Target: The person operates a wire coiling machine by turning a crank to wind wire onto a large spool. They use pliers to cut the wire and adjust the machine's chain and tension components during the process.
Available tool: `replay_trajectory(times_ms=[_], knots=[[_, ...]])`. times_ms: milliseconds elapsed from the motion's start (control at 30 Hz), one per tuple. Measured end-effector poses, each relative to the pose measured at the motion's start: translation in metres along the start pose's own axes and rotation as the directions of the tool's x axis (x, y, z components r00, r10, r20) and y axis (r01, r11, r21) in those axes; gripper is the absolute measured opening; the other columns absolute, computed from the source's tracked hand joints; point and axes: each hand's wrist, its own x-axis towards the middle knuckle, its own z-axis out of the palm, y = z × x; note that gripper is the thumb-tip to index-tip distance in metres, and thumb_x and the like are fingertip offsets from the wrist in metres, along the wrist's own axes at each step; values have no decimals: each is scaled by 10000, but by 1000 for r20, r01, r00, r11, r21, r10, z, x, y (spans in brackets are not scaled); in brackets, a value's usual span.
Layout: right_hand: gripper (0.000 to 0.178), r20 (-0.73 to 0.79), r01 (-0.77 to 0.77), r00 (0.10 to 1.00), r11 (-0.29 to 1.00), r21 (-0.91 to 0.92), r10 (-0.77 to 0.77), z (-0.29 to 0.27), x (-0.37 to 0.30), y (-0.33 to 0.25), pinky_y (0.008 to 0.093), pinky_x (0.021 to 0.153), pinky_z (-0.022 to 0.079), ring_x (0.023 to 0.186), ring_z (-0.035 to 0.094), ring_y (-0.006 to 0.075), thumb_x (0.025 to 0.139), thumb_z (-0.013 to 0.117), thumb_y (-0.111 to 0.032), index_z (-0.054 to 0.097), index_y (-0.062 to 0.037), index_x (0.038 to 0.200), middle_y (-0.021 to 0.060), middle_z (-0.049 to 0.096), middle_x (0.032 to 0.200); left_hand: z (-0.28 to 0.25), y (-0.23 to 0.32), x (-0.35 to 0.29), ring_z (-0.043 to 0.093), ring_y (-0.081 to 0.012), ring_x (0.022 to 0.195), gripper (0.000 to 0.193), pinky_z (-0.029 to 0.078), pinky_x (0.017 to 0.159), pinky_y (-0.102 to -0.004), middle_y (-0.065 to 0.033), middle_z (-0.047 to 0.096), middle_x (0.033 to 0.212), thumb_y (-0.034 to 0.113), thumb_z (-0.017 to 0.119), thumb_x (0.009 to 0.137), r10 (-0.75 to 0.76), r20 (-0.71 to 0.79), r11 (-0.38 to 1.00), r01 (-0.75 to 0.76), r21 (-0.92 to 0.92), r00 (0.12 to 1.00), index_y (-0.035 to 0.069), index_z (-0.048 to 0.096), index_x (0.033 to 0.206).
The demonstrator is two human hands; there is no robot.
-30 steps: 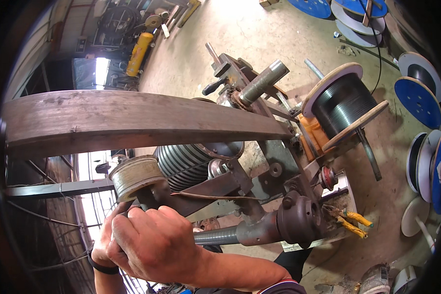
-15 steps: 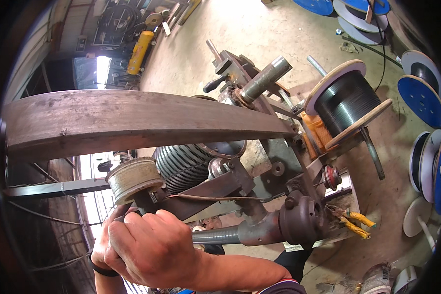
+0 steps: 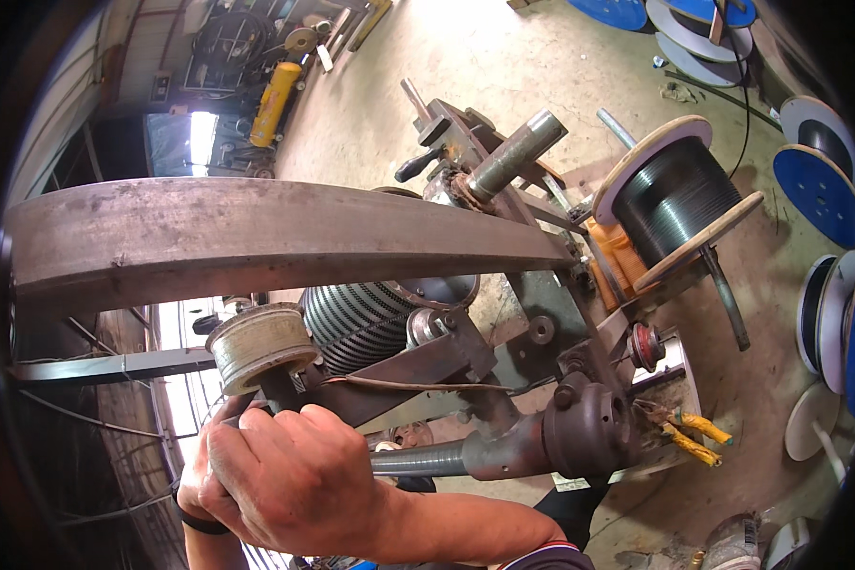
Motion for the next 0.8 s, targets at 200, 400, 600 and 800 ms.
replay_trajectory(times_ms=[200, 400, 600, 800], knots=[[262, -3, 17, 1000, 1000, -14, -17, -2, 1, 0, 326, 441, 287, 449, 390, 186, 758, 707, -146, 470, -110, 653, 22, 373, 589, 10, 6, -2, 562, -262, 1276, 1128, 404, 1122, -394, -187, 569, 1388, 222, 932, 552, 7, 1, 988, -7, -154, 1000, -39, 396, 1509], [268, -8, 19, 1000, 1000, -8, -19, 1, 2, 2, 326, 441, 288, 450, 387, 183, 753, 712, -156, 468, -110, 653, 24, 372, 596, -7, -11, 4, 549, -276, 1302, 1239, 405, 1123, -407, -199, 537, 1423, 221, 960, 516, 64, 69, 998, -65, 19, 996, -7, 330, 1558], [271, -10, 21, 1000, 1000, -9, -21, 0, 3, 2, 322, 437, 282, 447, 379, 177, 749, 707, -159, 461, -111, 646, 19, 363, 591, -2, -5, 1, 533, -291, 1320, 1378, 390, 1134, -425, -212, 526, 1435, 203, 1014, 424, -19, 37, 974, 27, -224, 999, 15, 295, 1585], [199, -65, 49, 997, 999, -2, -49, 7, 2, 5, 349, 506, 344, 520, 460, 204, 722, 703, -195, 517, -125, 711, 28, 425, 635, -6, -6, 1, 521, -317, 1331, 1423, 387, 1133, -448, -224, 503, 1451, 223, 1052, 399, -21, 53, 967, 34, -254, 998, 40, 299, 1592]])
